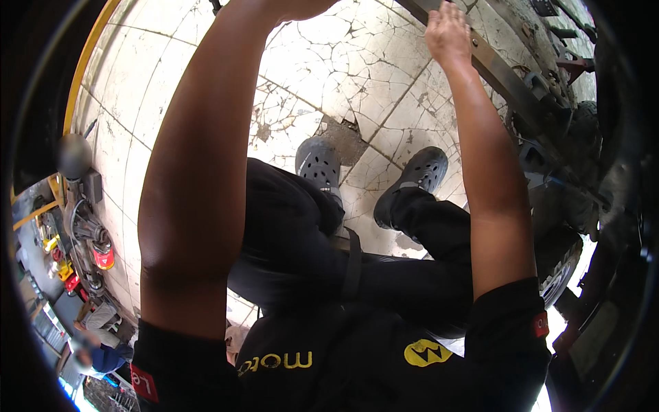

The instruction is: The person uses a wire brush to scrub a metal beam under a vehicle, moving the brush back and forth along the beam's surface to remove rust or debris.

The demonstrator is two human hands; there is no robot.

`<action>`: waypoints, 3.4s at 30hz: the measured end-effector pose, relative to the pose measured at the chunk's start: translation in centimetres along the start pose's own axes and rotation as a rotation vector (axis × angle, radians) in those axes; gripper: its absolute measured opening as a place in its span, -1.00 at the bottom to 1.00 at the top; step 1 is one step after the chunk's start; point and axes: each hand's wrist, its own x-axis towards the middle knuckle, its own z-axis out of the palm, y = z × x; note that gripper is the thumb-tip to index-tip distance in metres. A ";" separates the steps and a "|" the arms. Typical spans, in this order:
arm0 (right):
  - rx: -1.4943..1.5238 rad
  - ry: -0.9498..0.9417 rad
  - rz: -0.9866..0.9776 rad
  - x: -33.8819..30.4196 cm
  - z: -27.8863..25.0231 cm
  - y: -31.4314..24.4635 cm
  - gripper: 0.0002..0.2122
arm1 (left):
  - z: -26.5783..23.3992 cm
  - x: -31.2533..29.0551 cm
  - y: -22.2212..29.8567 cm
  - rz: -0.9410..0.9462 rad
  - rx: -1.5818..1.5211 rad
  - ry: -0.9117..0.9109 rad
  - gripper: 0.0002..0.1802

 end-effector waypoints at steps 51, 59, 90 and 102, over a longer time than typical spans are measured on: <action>0.402 0.163 0.095 -0.8 -3.8 -6.6 -0.43 | -0.1 -0.1 0.7 -0.567 -0.188 -0.065 -0.49; 0.417 0.214 0.099 -1.0 -3.1 -6.6 -0.43 | -1.9 0.6 2.4 -0.761 -0.318 -0.383 -0.43; 0.449 0.204 0.190 2.4 -4.4 -7.1 -0.46 | -1.5 0.5 1.4 -0.796 -0.313 -0.108 -0.37; 0.547 0.274 0.026 3.6 -4.9 -7.9 -0.44 | -1.2 0.5 1.5 -0.801 -0.316 -0.165 -0.40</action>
